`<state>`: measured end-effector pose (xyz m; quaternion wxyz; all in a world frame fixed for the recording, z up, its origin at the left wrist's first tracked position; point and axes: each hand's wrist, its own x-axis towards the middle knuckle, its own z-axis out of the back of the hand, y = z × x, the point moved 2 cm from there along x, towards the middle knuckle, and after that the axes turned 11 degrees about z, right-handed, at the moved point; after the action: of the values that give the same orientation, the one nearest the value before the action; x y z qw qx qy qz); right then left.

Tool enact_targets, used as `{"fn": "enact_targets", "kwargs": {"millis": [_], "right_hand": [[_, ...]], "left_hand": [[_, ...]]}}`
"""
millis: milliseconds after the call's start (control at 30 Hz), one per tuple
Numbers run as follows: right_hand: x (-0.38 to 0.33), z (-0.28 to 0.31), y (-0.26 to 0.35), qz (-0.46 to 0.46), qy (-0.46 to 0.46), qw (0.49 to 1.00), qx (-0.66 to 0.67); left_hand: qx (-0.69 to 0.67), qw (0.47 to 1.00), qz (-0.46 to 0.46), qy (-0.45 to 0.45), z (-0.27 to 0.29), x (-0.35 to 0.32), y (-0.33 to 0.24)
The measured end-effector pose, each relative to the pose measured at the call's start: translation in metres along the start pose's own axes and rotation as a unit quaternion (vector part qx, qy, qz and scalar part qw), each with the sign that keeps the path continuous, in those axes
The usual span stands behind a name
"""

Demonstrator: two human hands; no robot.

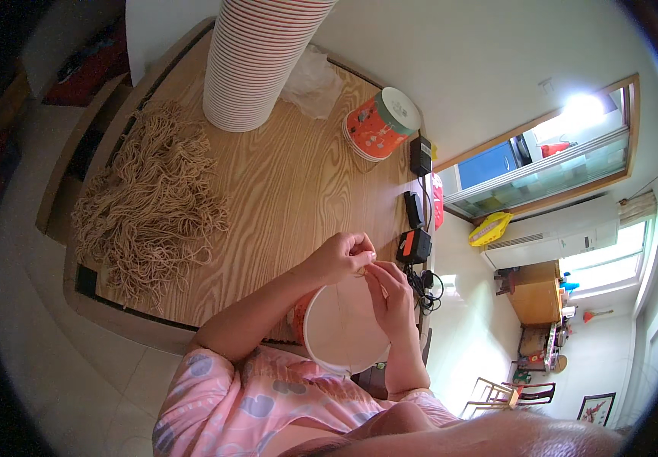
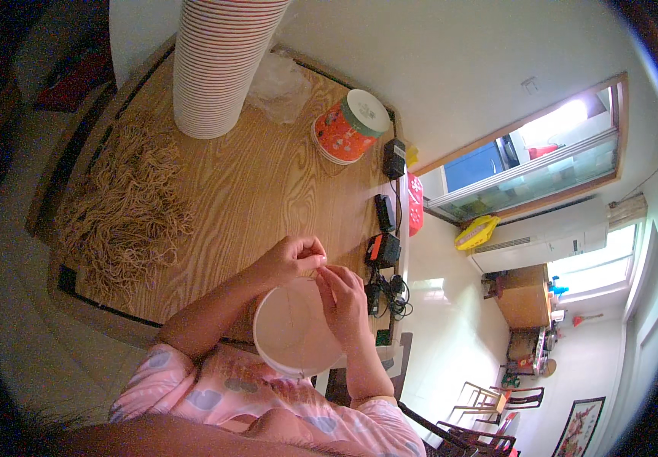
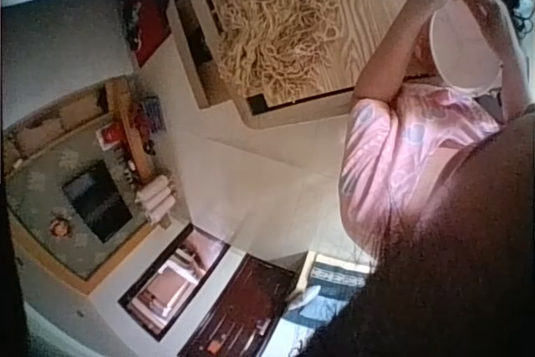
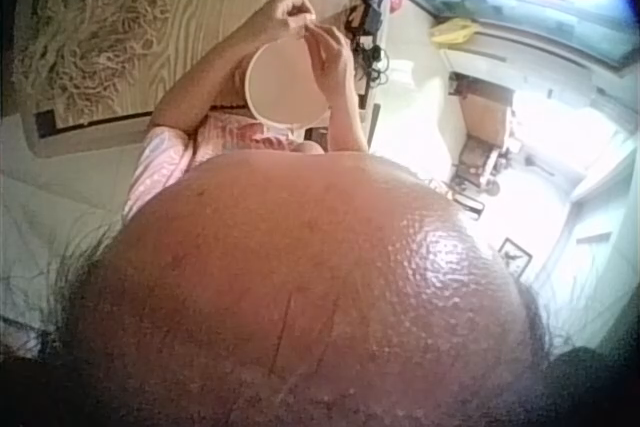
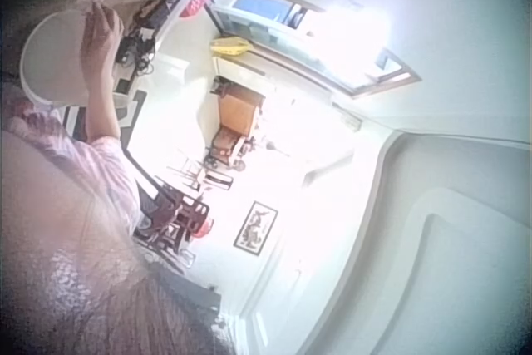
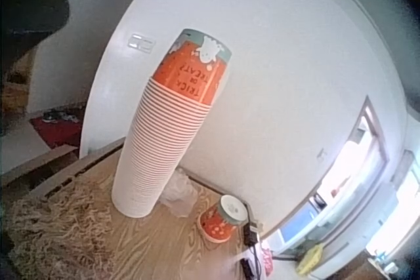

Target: Attaching a handle string to a decorative paper bucket.

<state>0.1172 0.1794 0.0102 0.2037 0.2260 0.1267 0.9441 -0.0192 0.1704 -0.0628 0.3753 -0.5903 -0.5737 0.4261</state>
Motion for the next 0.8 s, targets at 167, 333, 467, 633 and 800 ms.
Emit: {"fn": "enact_targets", "kwargs": {"millis": [167, 333, 467, 633, 800], "right_hand": [[0.003, -0.006, -0.018, -0.113, 0.015, 0.983, 0.146], [0.0, -0.006, -0.03, -0.13, -0.021, 0.973, 0.188], [-0.003, -0.004, -0.037, -0.126, -0.079, 0.959, 0.241], [0.003, -0.004, -0.039, -0.093, -0.077, 0.959, 0.256], [0.003, -0.007, -0.044, -0.061, -0.077, 0.949, 0.3]], "left_hand": [[-0.071, 0.994, 0.028, 0.072, -0.003, -0.007, -0.014], [-0.022, 0.999, 0.018, 0.022, 0.002, -0.002, -0.007], [-0.001, 0.999, 0.038, 0.01, 0.003, 0.003, 0.001], [-0.027, 0.997, 0.064, 0.04, 0.004, 0.002, 0.0], [-0.022, 0.996, 0.065, 0.049, 0.006, 0.008, 0.01]]}}
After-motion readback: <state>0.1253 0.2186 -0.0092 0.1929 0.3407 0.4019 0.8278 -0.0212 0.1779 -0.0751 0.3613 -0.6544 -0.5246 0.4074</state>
